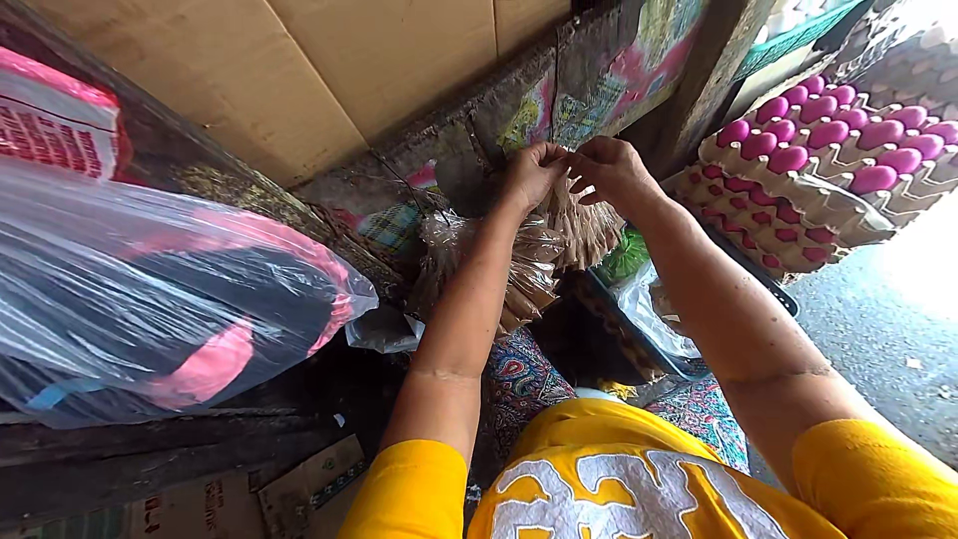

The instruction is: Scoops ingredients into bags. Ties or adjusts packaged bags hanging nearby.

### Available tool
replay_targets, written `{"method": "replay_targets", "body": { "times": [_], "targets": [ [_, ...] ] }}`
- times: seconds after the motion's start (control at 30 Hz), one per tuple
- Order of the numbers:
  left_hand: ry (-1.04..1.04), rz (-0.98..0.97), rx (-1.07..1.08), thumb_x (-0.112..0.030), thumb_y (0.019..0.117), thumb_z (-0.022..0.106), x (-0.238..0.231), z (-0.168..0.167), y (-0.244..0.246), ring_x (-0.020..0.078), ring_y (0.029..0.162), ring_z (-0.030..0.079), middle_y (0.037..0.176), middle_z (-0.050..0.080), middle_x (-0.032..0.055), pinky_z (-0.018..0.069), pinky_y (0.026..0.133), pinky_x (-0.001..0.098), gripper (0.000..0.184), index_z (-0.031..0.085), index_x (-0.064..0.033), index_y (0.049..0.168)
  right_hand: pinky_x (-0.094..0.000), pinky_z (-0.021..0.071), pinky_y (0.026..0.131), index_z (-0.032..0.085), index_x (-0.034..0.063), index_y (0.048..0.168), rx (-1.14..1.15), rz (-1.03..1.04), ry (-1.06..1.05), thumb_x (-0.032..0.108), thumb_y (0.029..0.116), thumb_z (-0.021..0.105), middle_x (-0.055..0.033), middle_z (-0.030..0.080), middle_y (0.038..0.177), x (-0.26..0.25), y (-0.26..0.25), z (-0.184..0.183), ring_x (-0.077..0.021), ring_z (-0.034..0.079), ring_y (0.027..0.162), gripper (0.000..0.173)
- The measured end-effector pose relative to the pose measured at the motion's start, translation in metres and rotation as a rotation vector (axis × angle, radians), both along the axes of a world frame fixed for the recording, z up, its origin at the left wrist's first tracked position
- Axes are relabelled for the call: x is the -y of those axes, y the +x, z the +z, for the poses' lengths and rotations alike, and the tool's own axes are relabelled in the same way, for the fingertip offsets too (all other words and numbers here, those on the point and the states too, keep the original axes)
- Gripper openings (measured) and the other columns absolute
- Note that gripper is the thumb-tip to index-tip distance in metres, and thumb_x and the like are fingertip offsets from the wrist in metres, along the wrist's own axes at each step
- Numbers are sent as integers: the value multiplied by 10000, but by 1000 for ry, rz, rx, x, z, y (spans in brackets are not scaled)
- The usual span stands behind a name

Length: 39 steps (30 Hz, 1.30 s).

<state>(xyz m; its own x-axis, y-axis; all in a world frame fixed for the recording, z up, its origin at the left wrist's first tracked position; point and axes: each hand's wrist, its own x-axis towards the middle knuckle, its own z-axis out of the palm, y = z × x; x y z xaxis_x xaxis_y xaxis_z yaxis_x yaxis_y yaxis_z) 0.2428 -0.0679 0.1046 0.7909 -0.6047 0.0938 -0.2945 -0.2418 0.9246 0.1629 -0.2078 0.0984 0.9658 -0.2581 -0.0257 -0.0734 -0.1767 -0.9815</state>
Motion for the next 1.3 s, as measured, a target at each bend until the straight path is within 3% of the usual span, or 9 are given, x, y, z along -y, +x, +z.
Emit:
{"method": "replay_targets", "body": {
  "times": [0.17, 0.27, 0.4, 0.5, 0.8, 1.03, 1.13, 1.3],
  "targets": [
    [60, -2, 21, -65, 990, 646, 5, 1, 4, 120, 920, 637, 1065, 675, 138, 528, 863, 276, 224, 643, 56, 1179, -276, 560, 614, 585, 58, 1092, -2, -23, 119, 171, 1077, 527, -36, 649, 855, 7, 10, -8, -112, 648, 685, 128],
    [74, 43, 41, -44, 990, 631, 9, 1, 3, 141, 940, 647, 1075, 682, 149, 530, 886, 300, 205, 655, 49, 1170, -254, 538, 586, 588, 58, 1076, 0, -58, 142, 146, 1072, 526, -31, 643, 844, 8, 15, -10, -97, 628, 649, 107],
    [183, 276, 153, -121, 1018, 595, 22, -1, -11, 185, 985, 678, 1058, 718, 115, 520, 931, 378, 197, 697, -21, 1153, -252, 530, 578, 593, 49, 1081, 18, -95, 108, 167, 1079, 517, -38, 636, 844, 7, 23, -17, -95, 617, 642, 140],
    [226, 398, 224, -149, 1044, 559, 33, -2, -20, 213, 1023, 689, 1078, 727, 127, 517, 955, 395, 228, 696, -23, 1176, -266, 528, 579, 604, 35, 1096, 35, -127, 47, 186, 1076, 518, -44, 637, 835, 8, 32, -22, -97, 606, 621, 174],
    [274, 472, 297, -190, 1068, 512, 43, -7, -22, 250, 1082, 689, 1112, 731, 144, 509, 985, 422, 280, 691, -20, 1201, -315, 530, 617, 639, 35, 1071, 30, -197, -24, 221, 1071, 519, -66, 624, 844, 7, 48, -27, -122, 602, 644, 222],
    [321, 480, 365, -191, 1067, 510, 44, -9, -24, 261, 1083, 686, 1110, 725, 150, 512, 980, 432, 277, 694, -17, 1180, -474, 535, 847, 658, 13, 1122, 11, -208, -227, 218, 1064, 491, -168, 676, 1038, 4, 50, -27, -261, 672, 921, 271],
    [344, 478, 411, -169, 1068, 492, 45, -11, -25, 271, 1102, 679, 1127, 714, 164, 509, 984, 429, 274, 685, -4, 1171, -519, 487, 955, 655, -19, 1127, 23, -213, -346, 194, 1063, 477, -205, 685, 1098, 0, 46, -24, -318, 658, 1071, 285],
    [414, 480, 485, -168, 1064, 489, 44, -22, -24, 288, 1094, 683, 1121, 707, 173, 523, 966, 430, 266, 679, 6, 1129, -572, 472, 982, 654, -23, 1122, -70, -186, -461, 191, 1050, 475, -229, 683, 1142, -3, 44, -24, -370, 643, 1144, 288]
  ]
}}
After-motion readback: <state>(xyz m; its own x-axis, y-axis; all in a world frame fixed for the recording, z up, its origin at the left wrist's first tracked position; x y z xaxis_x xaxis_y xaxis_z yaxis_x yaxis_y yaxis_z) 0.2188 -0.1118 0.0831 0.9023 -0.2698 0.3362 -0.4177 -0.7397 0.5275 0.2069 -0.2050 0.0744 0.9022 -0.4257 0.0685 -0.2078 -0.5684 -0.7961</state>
